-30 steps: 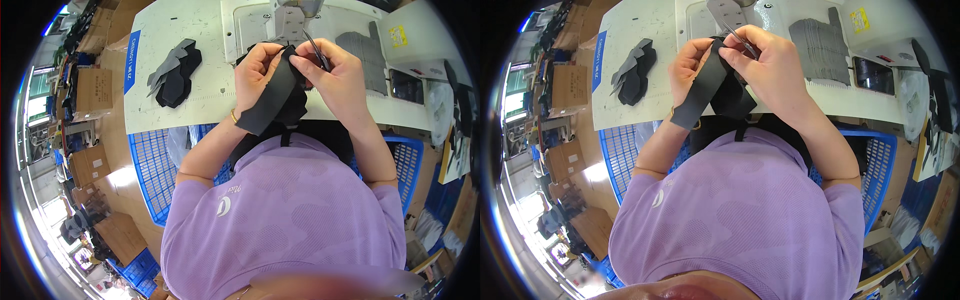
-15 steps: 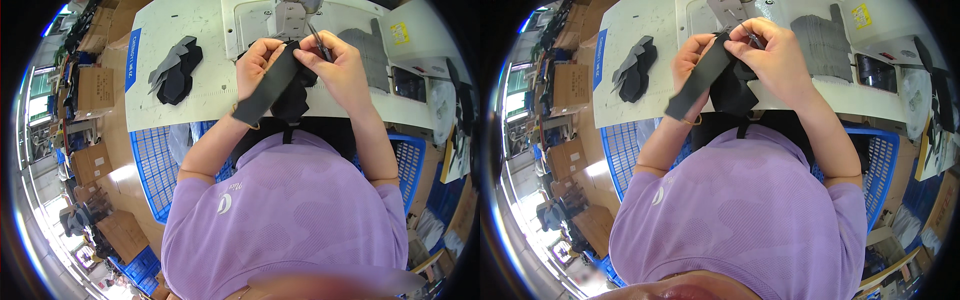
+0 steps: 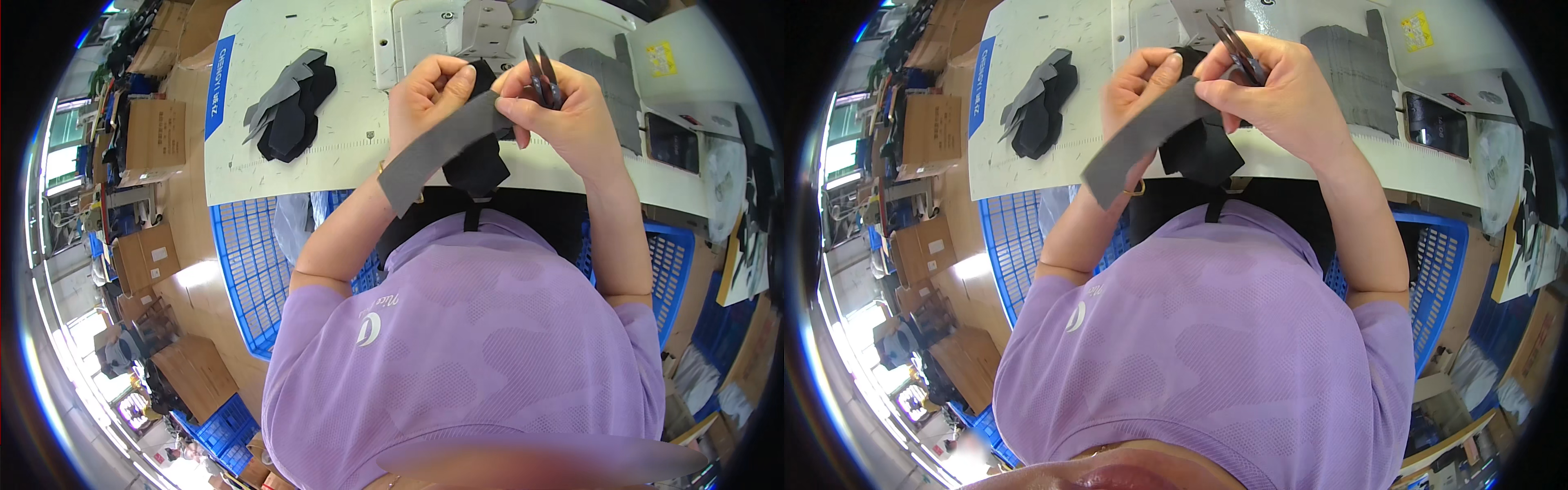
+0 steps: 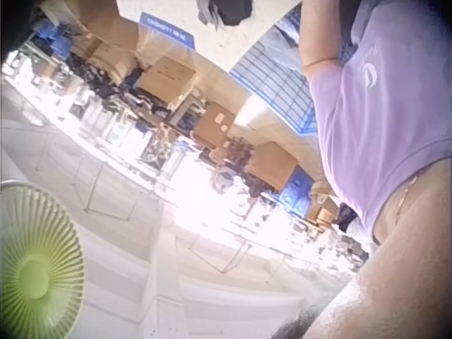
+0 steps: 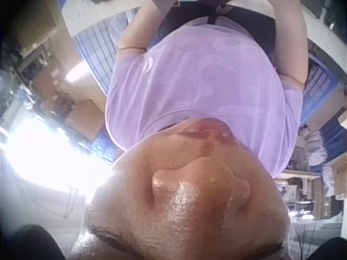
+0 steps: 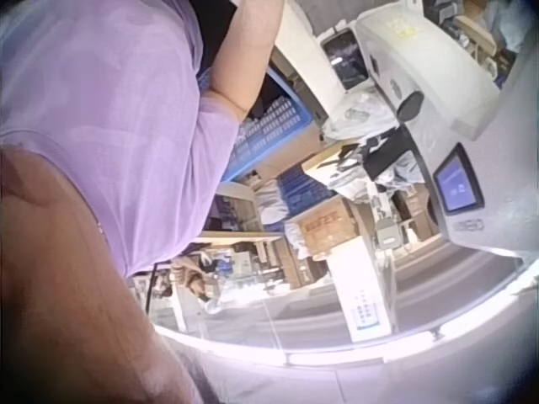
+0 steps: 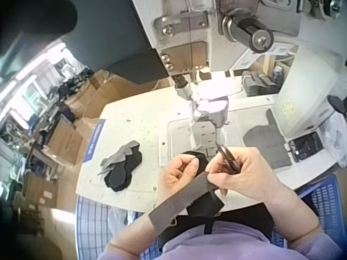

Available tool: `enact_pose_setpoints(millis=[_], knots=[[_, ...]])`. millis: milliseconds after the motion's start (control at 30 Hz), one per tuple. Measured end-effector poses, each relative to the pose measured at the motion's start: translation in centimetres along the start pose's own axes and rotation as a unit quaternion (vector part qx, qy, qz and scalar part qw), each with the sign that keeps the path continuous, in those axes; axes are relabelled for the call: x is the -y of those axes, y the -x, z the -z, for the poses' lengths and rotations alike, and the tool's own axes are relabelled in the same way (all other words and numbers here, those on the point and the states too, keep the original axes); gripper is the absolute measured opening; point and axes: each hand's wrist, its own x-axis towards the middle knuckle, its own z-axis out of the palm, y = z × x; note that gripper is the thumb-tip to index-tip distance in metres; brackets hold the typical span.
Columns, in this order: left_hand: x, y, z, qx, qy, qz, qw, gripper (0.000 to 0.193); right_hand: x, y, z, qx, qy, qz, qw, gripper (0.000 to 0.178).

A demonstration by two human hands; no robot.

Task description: Use a sewing machine to stitch together pieces of black material for shoe manufacturing.

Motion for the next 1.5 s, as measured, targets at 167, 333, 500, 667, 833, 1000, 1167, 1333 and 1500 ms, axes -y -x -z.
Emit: enact_pose_setpoints(millis=[167, 333, 500, 667, 833, 1000, 1167, 1333, 1500], knots=[[0.3, -0.7, 0.7, -0.019, -0.029, -0.017, 0.999, 0.014, -0.1, 0.2, -0.2, -0.038, 0.076, -0.052, 0.995, 0.009], [0.7, -0.9, 1.2, 0.017, -0.019, -0.005, 1.0, 0.017, -0.4, 0.0, -0.9, -0.082, -0.003, -0.02, 0.996, 0.013], [1.3, -0.7, 0.9, -0.006, -0.13, -0.108, 0.986, 0.013, -1.0, 0.1, -2.0, -0.131, 0.014, -0.005, 0.991, 0.013], [1.3, -0.1, 0.4, -0.014, -0.179, -0.184, 0.966, 0.011, -3.7, -0.4, -2.8, -0.211, 0.117, 0.115, 0.963, 0.011], [1.5, 0.6, 0.0, -0.007, -0.088, -0.169, 0.982, 0.015, -3.3, -0.1, -4.4, -0.245, 0.104, 0.019, 0.964, 0.014], [0.7, 1.3, -0.1, 0.056, -0.075, -0.18, 0.979, 0.022, -3.4, -0.2, -4.6, -0.279, 0.093, 0.106, 0.95, 0.016], [0.3, 0.9, -0.5, 0.01, -0.064, -0.105, 0.992, 0.022, -3.0, -0.2, -4.7, -0.257, 0.05, 0.091, 0.961, 0.012], [-0.4, 0.9, -0.5, -0.004, 0.021, -0.037, 0.999, 0.021, -2.9, 1.1, -4.1, -0.245, 0.032, 0.088, 0.965, 0.013], [-1.1, 1.2, -1.1, 0.001, 0.083, -0.018, 0.996, 0.021, -2.8, 1.7, -3.6, -0.223, 0.104, 0.057, 0.968, 0.014]])
